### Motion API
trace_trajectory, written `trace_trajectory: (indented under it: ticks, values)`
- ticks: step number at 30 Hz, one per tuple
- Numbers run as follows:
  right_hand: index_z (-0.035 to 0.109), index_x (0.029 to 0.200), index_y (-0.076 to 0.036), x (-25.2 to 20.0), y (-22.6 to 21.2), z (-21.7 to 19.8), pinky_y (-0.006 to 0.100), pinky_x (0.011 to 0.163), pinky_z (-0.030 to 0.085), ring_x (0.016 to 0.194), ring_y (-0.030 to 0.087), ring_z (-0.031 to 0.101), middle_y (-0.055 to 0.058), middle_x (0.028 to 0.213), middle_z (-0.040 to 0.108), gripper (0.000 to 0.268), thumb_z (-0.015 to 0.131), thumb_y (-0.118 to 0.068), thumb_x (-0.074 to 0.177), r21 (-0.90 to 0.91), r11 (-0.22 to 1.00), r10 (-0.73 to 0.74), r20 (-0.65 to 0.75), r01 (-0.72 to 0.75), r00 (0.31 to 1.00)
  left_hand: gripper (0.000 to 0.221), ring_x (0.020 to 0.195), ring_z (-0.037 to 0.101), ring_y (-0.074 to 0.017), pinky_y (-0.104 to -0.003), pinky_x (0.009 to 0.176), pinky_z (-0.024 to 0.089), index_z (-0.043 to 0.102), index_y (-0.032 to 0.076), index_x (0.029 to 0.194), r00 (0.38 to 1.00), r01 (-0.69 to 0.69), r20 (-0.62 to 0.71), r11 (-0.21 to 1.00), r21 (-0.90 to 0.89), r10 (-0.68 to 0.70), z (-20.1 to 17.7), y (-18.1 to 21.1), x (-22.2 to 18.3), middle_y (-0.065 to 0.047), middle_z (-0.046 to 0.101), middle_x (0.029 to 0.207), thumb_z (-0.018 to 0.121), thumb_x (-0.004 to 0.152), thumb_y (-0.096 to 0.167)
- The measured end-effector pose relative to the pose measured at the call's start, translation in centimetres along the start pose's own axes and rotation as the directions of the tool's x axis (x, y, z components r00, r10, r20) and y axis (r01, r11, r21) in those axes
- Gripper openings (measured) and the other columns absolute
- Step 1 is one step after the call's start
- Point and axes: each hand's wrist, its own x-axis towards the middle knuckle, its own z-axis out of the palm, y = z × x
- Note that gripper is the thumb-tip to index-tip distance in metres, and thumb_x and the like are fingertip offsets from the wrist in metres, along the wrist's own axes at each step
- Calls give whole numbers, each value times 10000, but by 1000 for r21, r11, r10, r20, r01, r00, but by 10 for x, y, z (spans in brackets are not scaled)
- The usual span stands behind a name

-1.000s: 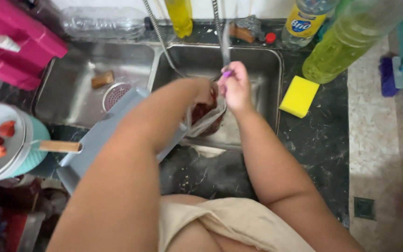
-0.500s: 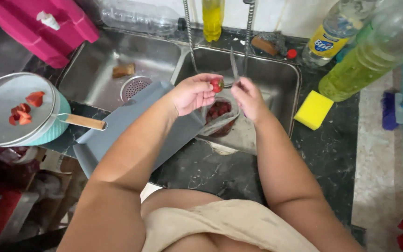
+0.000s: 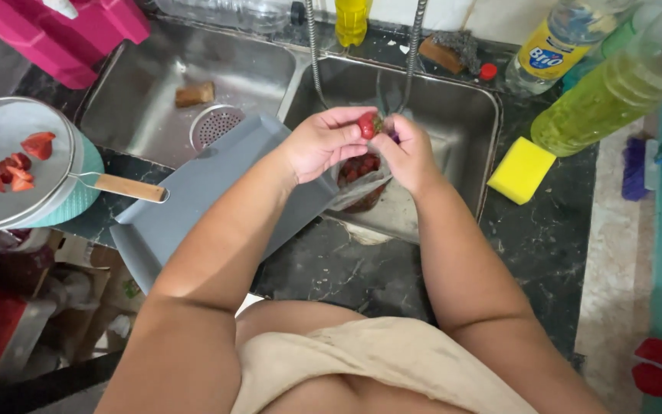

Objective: Hulling and cutting strawberries into a bowl in a kitchen sink area.

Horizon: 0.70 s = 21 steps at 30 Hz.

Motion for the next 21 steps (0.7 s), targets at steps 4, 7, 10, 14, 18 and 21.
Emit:
trace_trajectory:
  ticks: [4, 7, 10, 14, 18, 21]
  values:
    - [680, 912, -64, 3, -5, -1, 383, 671, 519, 701, 250, 601, 103, 706, 639, 162, 748, -197, 974, 9, 1000, -26, 39, 26, 999, 506, 950, 771, -274, -384, 876, 673, 628, 2, 1348, 998, -68, 13, 997, 39, 67, -14, -14, 12, -202, 717, 1119, 810, 876, 7]
    - [664, 872, -62, 4, -10, -3, 399, 653, 496, 677, 263, 564, 122, 673, 578, 218, 778, -230, 953, -26, 999, -44, 46, 46, 998, 508, 953, 769, -304, -399, 869, 674, 623, -37, 1331, 994, -107, 23, 991, 78, 106, -20, -18, 16, -243, 712, 1129, 817, 862, -15]
    - [625, 844, -40, 2, 0, -3, 450, 650, 492, 665, 349, 566, 163, 665, 550, 298, 795, -264, 941, -66, 994, -85, 39, 87, 996, 494, 959, 764, -316, -403, 862, 672, 630, -56, 1310, 994, -111, 36, 987, 116, 107, -28, -24, 20, -258, 708, 1135, 820, 855, -24]
    - [605, 799, -60, 0, -2, -4, 422, 636, 486, 636, 315, 538, 135, 638, 520, 348, 788, -309, 960, -87, 992, -85, 34, 88, 996, 495, 954, 766, -316, -406, 858, 673, 628, -71, 1301, 992, -121, 37, 986, 112, 117, -16, -13, 13, -260, 711, 1131, 826, 852, -17]
    - [604, 828, -53, 2, -7, -3, 415, 666, 487, 669, 337, 553, 154, 667, 530, 338, 746, -312, 994, -61, 989, -128, 57, 132, 990, 485, 947, 762, -301, -409, 853, 676, 637, -82, 1279, 993, -114, 27, 981, 159, 111, -9, -5, 9, -253, 711, 1124, 837, 843, -12]
    - [598, 834, -55, 2, -11, -2, 410, 686, 493, 683, 322, 554, 144, 677, 530, 322, 727, -297, 1003, -51, 990, -128, 53, 131, 990, 476, 945, 760, -308, -428, 856, 673, 638, -85, 1276, 993, -114, 31, 981, 157, 110, -10, -8, 12, -260, 711, 1122, 835, 849, -13]
